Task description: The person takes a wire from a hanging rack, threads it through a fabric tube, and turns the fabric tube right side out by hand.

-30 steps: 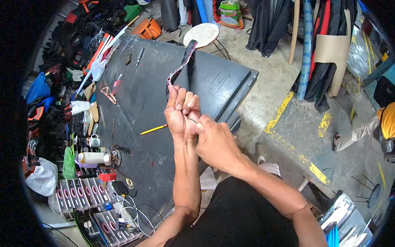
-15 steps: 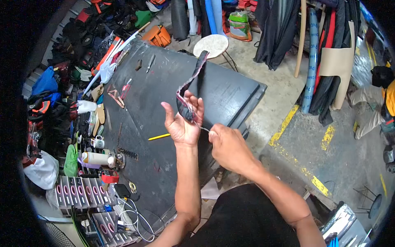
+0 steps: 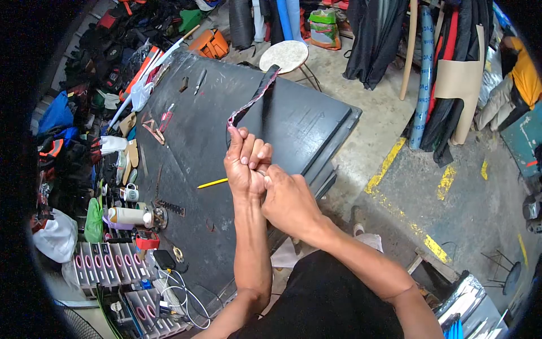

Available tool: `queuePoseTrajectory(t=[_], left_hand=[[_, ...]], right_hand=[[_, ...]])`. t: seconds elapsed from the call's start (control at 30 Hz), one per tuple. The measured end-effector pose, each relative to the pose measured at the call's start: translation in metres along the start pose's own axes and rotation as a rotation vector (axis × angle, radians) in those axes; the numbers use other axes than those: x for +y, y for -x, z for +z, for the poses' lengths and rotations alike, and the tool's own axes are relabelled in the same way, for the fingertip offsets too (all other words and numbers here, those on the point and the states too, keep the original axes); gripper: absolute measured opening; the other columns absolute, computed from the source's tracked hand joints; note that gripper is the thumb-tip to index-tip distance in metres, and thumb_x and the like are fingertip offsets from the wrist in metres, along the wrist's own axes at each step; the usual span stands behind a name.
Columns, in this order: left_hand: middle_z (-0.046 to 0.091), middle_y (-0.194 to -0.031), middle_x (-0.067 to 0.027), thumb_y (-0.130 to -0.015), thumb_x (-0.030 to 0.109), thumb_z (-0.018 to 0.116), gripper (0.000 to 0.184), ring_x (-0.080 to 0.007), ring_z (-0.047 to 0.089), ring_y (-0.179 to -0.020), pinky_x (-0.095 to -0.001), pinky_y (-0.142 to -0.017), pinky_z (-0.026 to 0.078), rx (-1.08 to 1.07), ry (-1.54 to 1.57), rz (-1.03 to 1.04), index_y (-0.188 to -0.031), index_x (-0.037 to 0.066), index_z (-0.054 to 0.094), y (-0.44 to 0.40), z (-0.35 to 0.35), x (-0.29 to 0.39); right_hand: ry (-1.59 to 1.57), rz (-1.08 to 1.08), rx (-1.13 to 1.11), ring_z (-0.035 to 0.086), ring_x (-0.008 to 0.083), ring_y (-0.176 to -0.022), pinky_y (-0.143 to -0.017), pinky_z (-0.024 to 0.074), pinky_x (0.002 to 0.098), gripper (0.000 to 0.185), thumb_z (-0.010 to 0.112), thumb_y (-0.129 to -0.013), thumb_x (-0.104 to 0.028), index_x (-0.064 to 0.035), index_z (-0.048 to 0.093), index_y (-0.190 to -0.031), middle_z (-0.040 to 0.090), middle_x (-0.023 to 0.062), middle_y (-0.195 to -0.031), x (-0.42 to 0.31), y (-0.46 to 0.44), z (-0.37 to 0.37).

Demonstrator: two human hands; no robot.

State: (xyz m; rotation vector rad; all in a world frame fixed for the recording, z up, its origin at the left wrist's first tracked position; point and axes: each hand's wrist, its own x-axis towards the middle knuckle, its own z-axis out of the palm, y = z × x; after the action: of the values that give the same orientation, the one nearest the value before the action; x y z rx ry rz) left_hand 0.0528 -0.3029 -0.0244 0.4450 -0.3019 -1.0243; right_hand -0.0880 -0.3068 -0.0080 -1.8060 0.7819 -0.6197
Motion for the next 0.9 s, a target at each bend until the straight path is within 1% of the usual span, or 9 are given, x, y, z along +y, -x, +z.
queuePoseTrajectory(t=[0.13,0.23,0.33,0.4,0.47,0.5,0.63,0.8,0.9], left_hand=[[0.034,-0.056,0.0052,-0.106,0.034,0.057,0.03,-0.0074,0.027,-0.046,-0.0264,-0.059,0.041,0.042,-0.049,0.043,-0.097,0.005,0.06,-0.003,0.007,0.004],[0.038,-0.058,0.006,-0.106,0.036,0.057,0.03,-0.0072,0.032,-0.047,-0.0283,-0.06,0.044,0.462,0.039,-0.058,-0.106,0.006,0.062,0.002,0.053,0.005],[0.037,-0.058,0.006,-0.107,0.037,0.055,0.032,-0.0076,0.032,-0.047,-0.0289,-0.061,0.045,0.433,0.02,-0.085,-0.109,0.005,0.062,0.0,0.051,0.014],[0.037,-0.059,0.006,-0.107,0.037,0.054,0.033,-0.0078,0.033,-0.047,-0.0293,-0.061,0.045,0.42,0.011,-0.109,-0.111,0.005,0.061,-0.001,0.04,0.016],[0.035,-0.058,0.0061,-0.108,0.037,0.052,0.032,-0.0074,0.033,-0.047,-0.0288,-0.061,0.044,0.103,0.088,-0.092,-0.108,0.006,0.06,-0.004,0.004,0.012],[0.034,-0.058,0.0061,-0.108,0.036,0.052,0.031,-0.0073,0.032,-0.047,-0.0285,-0.06,0.044,-0.056,0.128,-0.084,-0.107,0.006,0.06,-0.004,0.002,0.011],[0.032,-0.058,0.0062,-0.108,0.035,0.051,0.029,-0.0068,0.031,-0.047,-0.0276,-0.059,0.043,-0.019,0.067,-0.011,-0.101,0.007,0.059,0.002,-0.001,0.0],[0.032,-0.057,0.0063,-0.108,0.035,0.051,0.029,-0.0063,0.03,-0.046,-0.0267,-0.057,0.041,0.031,0.046,0.001,-0.098,0.008,0.058,0.006,-0.002,-0.008],[0.031,-0.057,0.0057,-0.108,0.033,0.052,0.029,-0.0062,0.027,-0.047,-0.0263,-0.056,0.037,0.04,0.003,0.005,-0.097,0.006,0.058,0.008,-0.001,-0.011]], right_hand=[[0.015,-0.017,-0.016,0.063,0.0502,-0.084,-0.074,0.049,0.0532,0.018,0.05,-0.099,-0.012,0.0022,0.06,-0.093,0.063,0.0293,-0.087,0.005,-0.005,-0.005],[-0.009,-0.081,-0.02,0.063,0.0483,-0.082,-0.074,0.0493,0.0515,0.019,0.05,-0.099,-0.013,0.0023,0.059,-0.092,0.063,0.0279,-0.085,0.01,-0.006,-0.015],[0.012,0.031,-0.103,0.064,0.045,-0.08,-0.074,0.0499,0.049,0.02,0.05,-0.099,-0.013,0.0026,0.059,-0.091,0.064,0.0257,-0.083,0.005,0.001,-0.027],[0.013,0.024,-0.09,0.064,0.0446,-0.08,-0.074,0.0499,0.0487,0.02,0.05,-0.099,-0.013,0.0027,0.059,-0.091,0.064,0.0255,-0.083,0.005,0.002,-0.027],[0.003,0.006,-0.07,0.065,0.0436,-0.079,-0.074,0.05,0.048,0.02,0.049,-0.099,-0.012,0.0028,0.059,-0.091,0.064,0.025,-0.083,0.006,0.004,-0.024],[0.003,0.011,-0.067,0.065,0.0436,-0.079,-0.074,0.05,0.048,0.02,0.049,-0.099,-0.012,0.0028,0.059,-0.091,0.064,0.025,-0.083,0.006,0.006,-0.022],[-0.011,0.009,-0.013,0.064,0.0452,-0.08,-0.074,0.0499,0.0486,0.019,0.049,-0.099,-0.011,0.003,0.059,-0.091,0.064,0.0253,-0.084,0.006,0.013,-0.013],[0.007,-0.014,0.023,0.063,0.048,-0.082,-0.073,0.0492,0.0517,0.018,0.048,-0.098,-0.009,0.0033,0.059,-0.092,0.064,0.0261,-0.084,0.013,0.02,-0.002],[0.023,-0.029,0.029,0.063,0.0494,-0.083,-0.073,0.0486,0.0539,0.017,0.049,-0.098,-0.009,0.0032,0.058,-0.093,0.064,0.0267,-0.085,0.016,0.019,-0.003]])
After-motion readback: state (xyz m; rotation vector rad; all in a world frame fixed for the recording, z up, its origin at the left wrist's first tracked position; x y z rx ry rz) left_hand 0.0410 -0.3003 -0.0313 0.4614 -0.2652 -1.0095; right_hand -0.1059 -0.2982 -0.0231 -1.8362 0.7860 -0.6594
